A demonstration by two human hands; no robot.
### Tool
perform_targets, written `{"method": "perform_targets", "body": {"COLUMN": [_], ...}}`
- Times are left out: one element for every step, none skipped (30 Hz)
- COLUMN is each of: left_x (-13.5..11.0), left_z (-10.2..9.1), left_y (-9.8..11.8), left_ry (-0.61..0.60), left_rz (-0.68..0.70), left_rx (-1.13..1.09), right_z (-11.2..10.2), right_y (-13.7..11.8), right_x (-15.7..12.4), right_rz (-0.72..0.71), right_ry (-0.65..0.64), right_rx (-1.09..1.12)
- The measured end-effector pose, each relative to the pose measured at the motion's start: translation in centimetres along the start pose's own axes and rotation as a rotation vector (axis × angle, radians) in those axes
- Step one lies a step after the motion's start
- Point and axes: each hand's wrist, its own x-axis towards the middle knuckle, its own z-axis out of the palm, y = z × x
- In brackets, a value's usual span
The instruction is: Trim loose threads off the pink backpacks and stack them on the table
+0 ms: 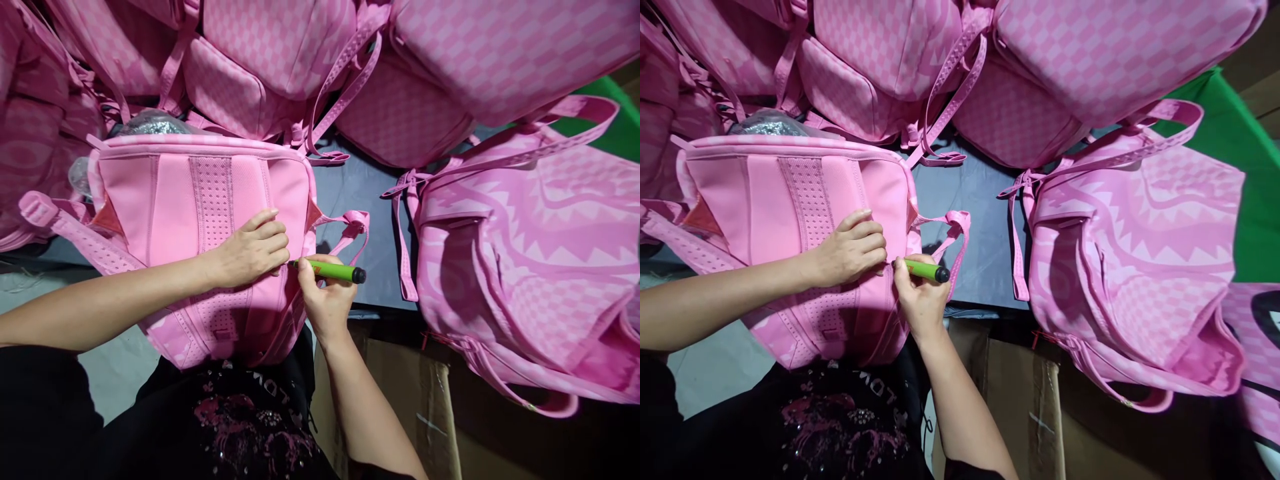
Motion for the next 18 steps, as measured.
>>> {"method": "perform_targets", "body": {"left_x": [-0.01, -0.01, -0.02, -0.03, -0.03, -0.02, -0.01, -0.01, 0.00, 0.00, 0.00, 0.00, 0.01, 0.04, 0.10, 0.18, 0.29, 0.42], "left_z": [0.01, 0.04, 0.07, 0.11, 0.15, 0.18, 0.20, 0.22, 0.23, 0.25, 0.26, 0.27, 0.27, 0.26, 0.23, 0.16, 0.04, -0.15], "left_y": [0.00, -0.01, -0.03, -0.04, -0.05, -0.05, -0.04, -0.02, 0.00, 0.01, 0.03, 0.03, 0.03, 0.02, 0.00, -0.02, -0.05, -0.07], "left_ry": [-0.001, 0.004, 0.020, 0.047, 0.082, 0.114, 0.137, 0.149, 0.147, 0.140, 0.131, 0.132, 0.140, 0.145, 0.149, 0.150, 0.149, 0.146], "left_rz": [-0.004, -0.004, -0.001, 0.007, 0.016, 0.024, 0.030, 0.034, 0.034, 0.034, 0.032, 0.031, 0.032, 0.033, 0.036, 0.041, 0.048, 0.057], "left_rx": [-0.014, -0.020, -0.014, 0.002, 0.024, 0.046, 0.063, 0.072, 0.076, 0.077, 0.078, 0.078, 0.078, 0.079, 0.081, 0.086, 0.095, 0.109], "right_z": [0.02, 0.04, 0.07, 0.09, 0.11, 0.12, 0.11, 0.10, 0.09, 0.08, 0.07, 0.07, 0.08, 0.10, 0.12, 0.12, 0.11, 0.08], "right_y": [0.02, 0.03, 0.03, 0.02, -0.01, -0.03, -0.05, -0.07, -0.08, -0.07, -0.06, -0.04, -0.01, 0.02, 0.05, 0.07, 0.06, 0.00], "right_x": [-0.01, -0.02, -0.04, -0.05, -0.05, -0.05, -0.04, -0.01, 0.01, 0.04, 0.07, 0.08, 0.09, 0.08, 0.06, 0.03, 0.00, -0.04], "right_rz": [0.005, 0.007, 0.008, 0.006, 0.000, -0.006, -0.012, -0.016, -0.019, -0.021, -0.020, -0.019, -0.018, -0.015, -0.010, -0.008, -0.006, -0.009], "right_ry": [-0.002, -0.001, 0.006, 0.015, 0.017, 0.019, 0.021, 0.024, 0.028, 0.030, 0.030, 0.030, 0.025, 0.022, 0.015, 0.008, 0.005, 0.004], "right_rx": [-0.002, -0.003, -0.006, -0.007, -0.006, -0.007, -0.007, -0.008, -0.006, -0.001, 0.005, 0.012, 0.018, 0.021, 0.022, 0.022, 0.020, 0.017]}}
